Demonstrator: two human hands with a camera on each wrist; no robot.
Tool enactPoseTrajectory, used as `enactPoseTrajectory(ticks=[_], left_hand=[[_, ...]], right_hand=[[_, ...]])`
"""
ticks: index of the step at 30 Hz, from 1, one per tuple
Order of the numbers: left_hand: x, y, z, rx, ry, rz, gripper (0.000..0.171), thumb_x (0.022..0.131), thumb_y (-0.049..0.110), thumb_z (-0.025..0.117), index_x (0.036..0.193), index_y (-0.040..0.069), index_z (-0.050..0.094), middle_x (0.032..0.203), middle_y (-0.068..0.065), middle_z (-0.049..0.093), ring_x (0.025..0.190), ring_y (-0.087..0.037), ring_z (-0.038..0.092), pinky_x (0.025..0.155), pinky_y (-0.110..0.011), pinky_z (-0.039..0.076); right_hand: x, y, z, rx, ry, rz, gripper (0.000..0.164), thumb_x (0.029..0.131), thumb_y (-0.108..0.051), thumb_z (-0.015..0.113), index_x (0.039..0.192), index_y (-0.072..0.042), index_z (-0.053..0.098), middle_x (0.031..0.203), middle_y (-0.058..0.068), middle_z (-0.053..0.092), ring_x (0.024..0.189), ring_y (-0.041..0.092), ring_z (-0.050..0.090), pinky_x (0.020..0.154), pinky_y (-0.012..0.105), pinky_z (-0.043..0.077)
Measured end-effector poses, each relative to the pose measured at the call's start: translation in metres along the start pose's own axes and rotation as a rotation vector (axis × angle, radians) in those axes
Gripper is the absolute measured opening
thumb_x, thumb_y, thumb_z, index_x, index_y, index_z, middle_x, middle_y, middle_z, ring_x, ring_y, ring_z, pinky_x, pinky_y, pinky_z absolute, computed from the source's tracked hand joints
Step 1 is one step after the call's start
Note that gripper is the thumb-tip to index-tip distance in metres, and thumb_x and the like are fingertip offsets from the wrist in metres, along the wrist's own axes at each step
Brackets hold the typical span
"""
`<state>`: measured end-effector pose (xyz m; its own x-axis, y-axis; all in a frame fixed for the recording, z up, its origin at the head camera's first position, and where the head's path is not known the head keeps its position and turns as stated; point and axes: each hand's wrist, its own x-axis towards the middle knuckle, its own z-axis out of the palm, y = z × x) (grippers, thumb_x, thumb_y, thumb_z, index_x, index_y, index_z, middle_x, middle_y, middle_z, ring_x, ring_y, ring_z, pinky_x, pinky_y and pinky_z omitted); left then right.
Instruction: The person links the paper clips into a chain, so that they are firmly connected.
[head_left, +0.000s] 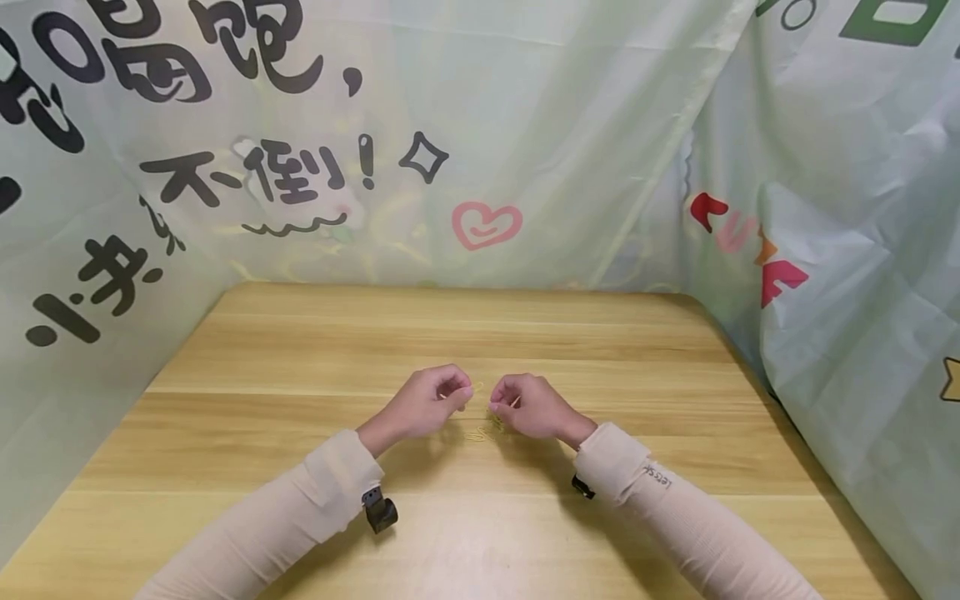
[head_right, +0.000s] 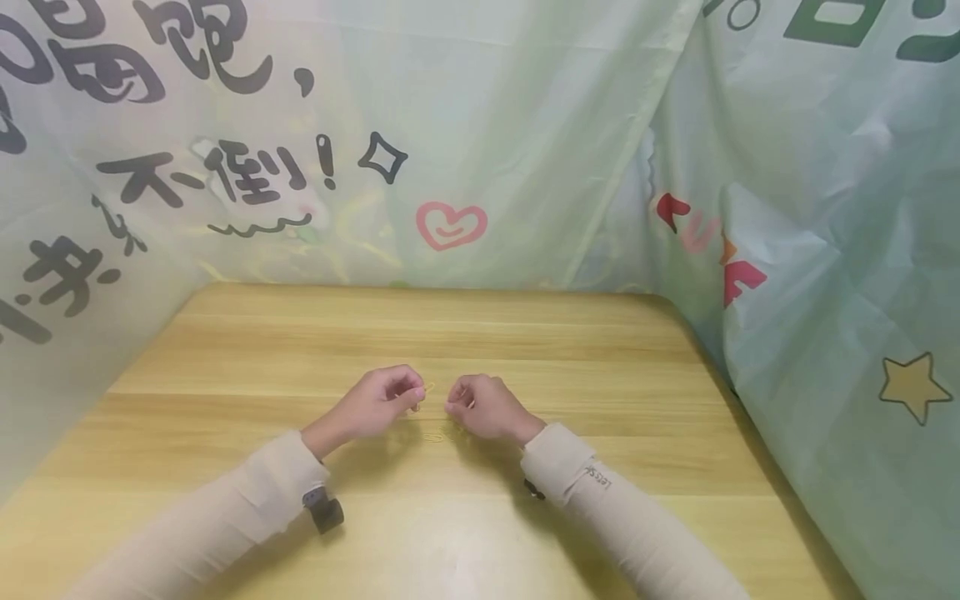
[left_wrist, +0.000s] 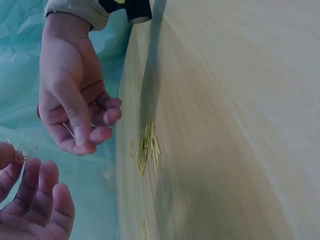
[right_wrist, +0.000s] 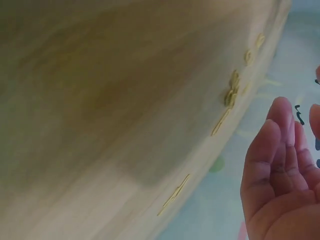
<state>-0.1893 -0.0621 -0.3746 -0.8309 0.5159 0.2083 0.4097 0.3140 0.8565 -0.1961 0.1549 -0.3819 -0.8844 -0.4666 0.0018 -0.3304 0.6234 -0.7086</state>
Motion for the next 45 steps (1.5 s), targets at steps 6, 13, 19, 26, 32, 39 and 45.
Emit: enactPoseTrajectory(ticks=[6, 13, 19, 26, 32, 39, 45], left_hand=[[0.001, -0.001, 0.001, -0.056, -0.011, -0.017, 0.014, 0.098, 0.012, 0.056, 0.097, -0.001, 0.061, 0.089, -0.014, 0.063, 0.082, -0.026, 0.063, 0.07, -0.032, 0.054], [0.0, 0.0, -0.001, -0.028, -0.031, 0.002, 0.015, 0.1, 0.013, 0.054, 0.097, 0.0, 0.06, 0.089, -0.016, 0.063, 0.079, -0.017, 0.06, 0.068, -0.031, 0.052], [-0.003, -0.001, -0.001, -0.014, -0.042, 0.012, 0.017, 0.1, 0.015, 0.053, 0.096, 0.0, 0.06, 0.088, -0.013, 0.063, 0.079, -0.019, 0.06, 0.068, -0.03, 0.051], [-0.007, -0.002, 0.0, -0.003, -0.045, 0.001, 0.015, 0.1, 0.014, 0.053, 0.095, 0.002, 0.06, 0.089, -0.015, 0.063, 0.079, -0.021, 0.06, 0.068, -0.03, 0.051], [-0.007, 0.006, -0.001, -0.009, -0.041, -0.004, 0.013, 0.1, 0.013, 0.053, 0.094, 0.004, 0.06, 0.088, -0.014, 0.063, 0.081, -0.026, 0.061, 0.067, -0.03, 0.051], [-0.016, 0.039, -0.006, -0.017, -0.019, -0.003, 0.011, 0.099, 0.003, 0.051, 0.092, -0.003, 0.058, 0.082, -0.003, 0.059, 0.08, -0.035, 0.059, 0.066, -0.028, 0.049], [-0.012, 0.025, -0.003, -0.007, -0.02, -0.017, 0.011, 0.098, 0.002, 0.052, 0.092, -0.003, 0.059, 0.081, -0.003, 0.059, 0.081, -0.038, 0.06, 0.067, -0.029, 0.048]], right_hand=[[0.003, 0.002, -0.001, -0.079, -0.026, 0.003, 0.006, 0.092, -0.012, 0.066, 0.09, -0.007, 0.064, 0.073, 0.002, 0.066, 0.056, 0.011, 0.058, 0.051, 0.028, 0.048], [0.007, 0.005, 0.0, -0.177, -0.064, 0.05, 0.007, 0.091, -0.012, 0.068, 0.09, -0.006, 0.064, 0.067, -0.001, 0.063, 0.053, 0.01, 0.055, 0.049, 0.026, 0.047], [0.01, 0.01, 0.005, -0.268, -0.078, 0.066, 0.01, 0.089, -0.014, 0.071, 0.087, -0.009, 0.063, 0.063, -0.003, 0.057, 0.051, 0.009, 0.047, 0.05, 0.024, 0.042], [0.01, 0.006, 0.009, -0.317, -0.128, 0.063, 0.014, 0.086, -0.014, 0.074, 0.09, -0.006, 0.063, 0.072, 0.0, 0.06, 0.058, 0.012, 0.052, 0.056, 0.028, 0.046], [0.014, 0.006, 0.009, -0.364, -0.121, 0.067, 0.013, 0.085, -0.012, 0.076, 0.084, -0.008, 0.063, 0.071, -0.001, 0.058, 0.059, 0.012, 0.05, 0.056, 0.027, 0.045], [0.014, 0.007, 0.009, -0.387, -0.13, 0.041, 0.013, 0.085, -0.008, 0.074, 0.077, -0.009, 0.064, 0.071, -0.003, 0.058, 0.06, 0.011, 0.051, 0.056, 0.026, 0.045], [0.015, 0.007, 0.009, -0.393, -0.151, 0.065, 0.013, 0.086, -0.007, 0.072, 0.077, -0.009, 0.062, 0.071, -0.002, 0.058, 0.059, 0.01, 0.05, 0.055, 0.025, 0.045]])
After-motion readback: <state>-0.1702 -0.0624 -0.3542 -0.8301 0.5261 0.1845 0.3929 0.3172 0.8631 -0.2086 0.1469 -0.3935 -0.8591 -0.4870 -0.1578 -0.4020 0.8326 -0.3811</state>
